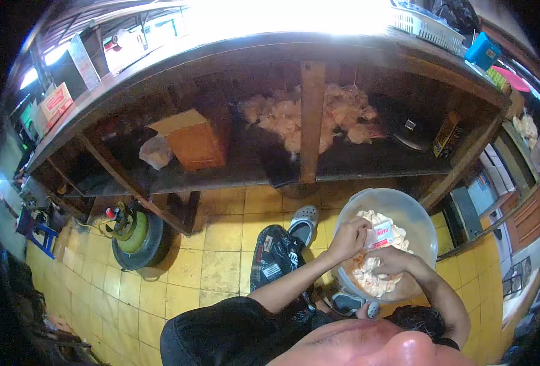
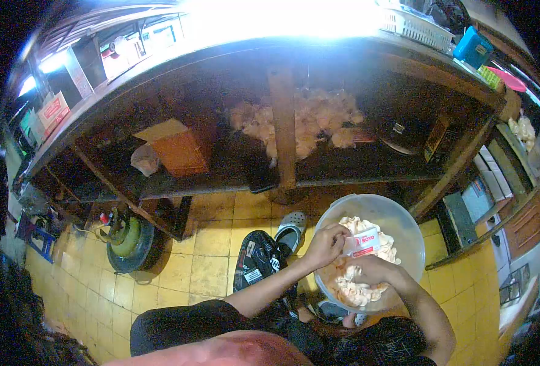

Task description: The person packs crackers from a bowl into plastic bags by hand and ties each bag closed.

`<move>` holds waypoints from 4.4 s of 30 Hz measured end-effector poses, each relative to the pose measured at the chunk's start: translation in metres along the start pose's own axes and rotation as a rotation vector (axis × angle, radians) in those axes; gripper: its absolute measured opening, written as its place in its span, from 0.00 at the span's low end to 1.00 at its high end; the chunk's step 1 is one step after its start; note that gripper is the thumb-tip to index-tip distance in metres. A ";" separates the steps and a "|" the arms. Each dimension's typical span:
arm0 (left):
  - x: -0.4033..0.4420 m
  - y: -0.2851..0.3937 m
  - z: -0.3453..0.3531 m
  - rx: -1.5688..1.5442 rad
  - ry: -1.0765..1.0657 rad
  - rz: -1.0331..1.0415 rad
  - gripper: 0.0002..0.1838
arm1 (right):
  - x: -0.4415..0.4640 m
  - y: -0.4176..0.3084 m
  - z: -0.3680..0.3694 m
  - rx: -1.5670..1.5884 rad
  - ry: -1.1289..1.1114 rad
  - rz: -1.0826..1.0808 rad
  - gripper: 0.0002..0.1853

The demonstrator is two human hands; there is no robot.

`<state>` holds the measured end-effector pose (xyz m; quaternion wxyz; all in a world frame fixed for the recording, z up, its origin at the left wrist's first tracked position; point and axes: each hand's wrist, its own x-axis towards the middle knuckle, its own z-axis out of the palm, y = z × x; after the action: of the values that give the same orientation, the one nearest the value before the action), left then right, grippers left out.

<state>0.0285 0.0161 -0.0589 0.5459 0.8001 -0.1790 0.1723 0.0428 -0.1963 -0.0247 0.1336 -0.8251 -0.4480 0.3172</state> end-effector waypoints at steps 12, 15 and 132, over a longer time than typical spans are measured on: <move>0.000 0.000 0.004 0.101 -0.116 -0.054 0.19 | -0.024 -0.011 -0.033 0.839 0.304 0.034 0.27; 0.003 0.005 -0.004 -0.219 -0.317 -0.088 0.23 | -0.012 -0.004 -0.022 0.910 0.275 0.092 0.28; -0.007 -0.001 0.008 -0.059 -0.028 0.059 0.07 | 0.071 0.029 0.113 -0.267 -0.266 0.014 0.20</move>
<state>0.0238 0.0093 -0.0662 0.5615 0.7803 -0.2152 0.1720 0.0175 -0.1610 -0.1542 -0.0395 -0.7894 -0.4940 0.3622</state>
